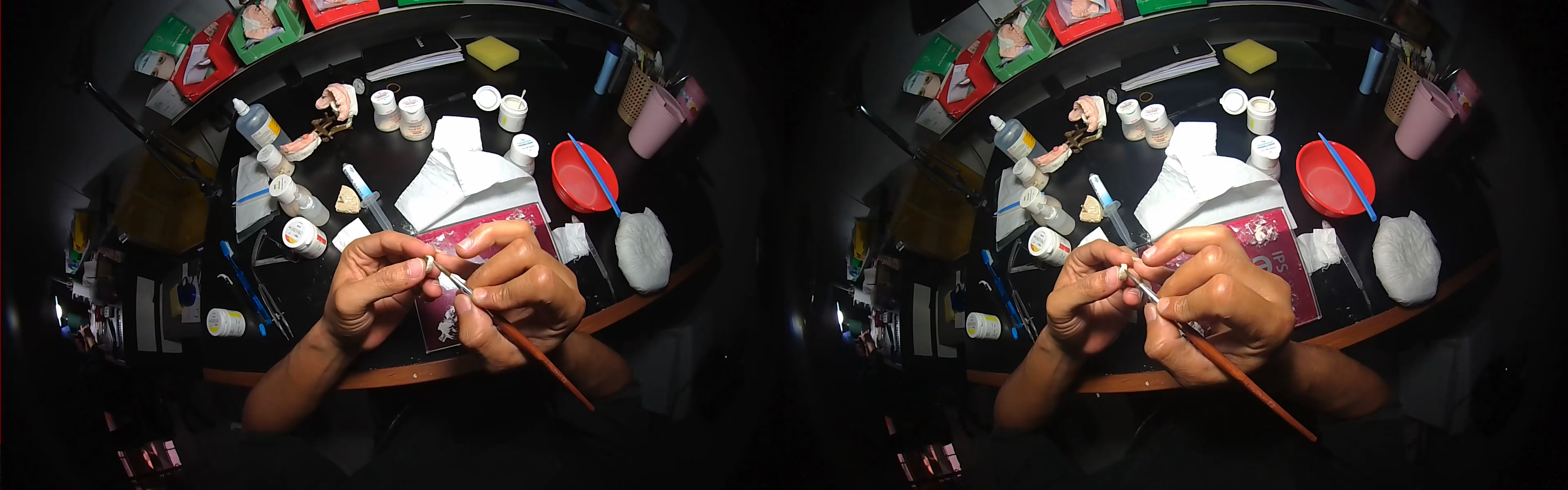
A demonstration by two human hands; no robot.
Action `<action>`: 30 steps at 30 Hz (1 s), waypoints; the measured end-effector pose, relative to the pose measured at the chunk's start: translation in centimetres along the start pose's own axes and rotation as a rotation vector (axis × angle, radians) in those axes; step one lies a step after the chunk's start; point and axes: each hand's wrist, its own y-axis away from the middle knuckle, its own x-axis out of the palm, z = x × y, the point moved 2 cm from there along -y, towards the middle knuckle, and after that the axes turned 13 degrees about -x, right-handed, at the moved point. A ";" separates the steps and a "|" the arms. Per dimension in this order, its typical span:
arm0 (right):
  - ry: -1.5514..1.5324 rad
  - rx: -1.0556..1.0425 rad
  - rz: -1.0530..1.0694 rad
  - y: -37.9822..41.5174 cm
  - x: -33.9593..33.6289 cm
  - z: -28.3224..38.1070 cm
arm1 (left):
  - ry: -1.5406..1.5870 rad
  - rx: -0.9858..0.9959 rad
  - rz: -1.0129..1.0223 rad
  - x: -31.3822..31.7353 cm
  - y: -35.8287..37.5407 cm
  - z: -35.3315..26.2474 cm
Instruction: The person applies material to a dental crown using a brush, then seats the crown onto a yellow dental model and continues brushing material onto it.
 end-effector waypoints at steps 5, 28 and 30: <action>-0.001 0.013 -0.004 0.2 0.1 -0.1 | -0.003 -0.009 0.007 0.0 0.0 0.0; 0.008 -0.027 0.051 0.0 -0.1 -0.1 | -0.013 -0.003 0.011 -0.2 0.0 0.0; 0.014 -0.012 0.033 0.1 -0.1 -0.1 | -0.016 -0.009 0.010 -0.2 0.0 0.0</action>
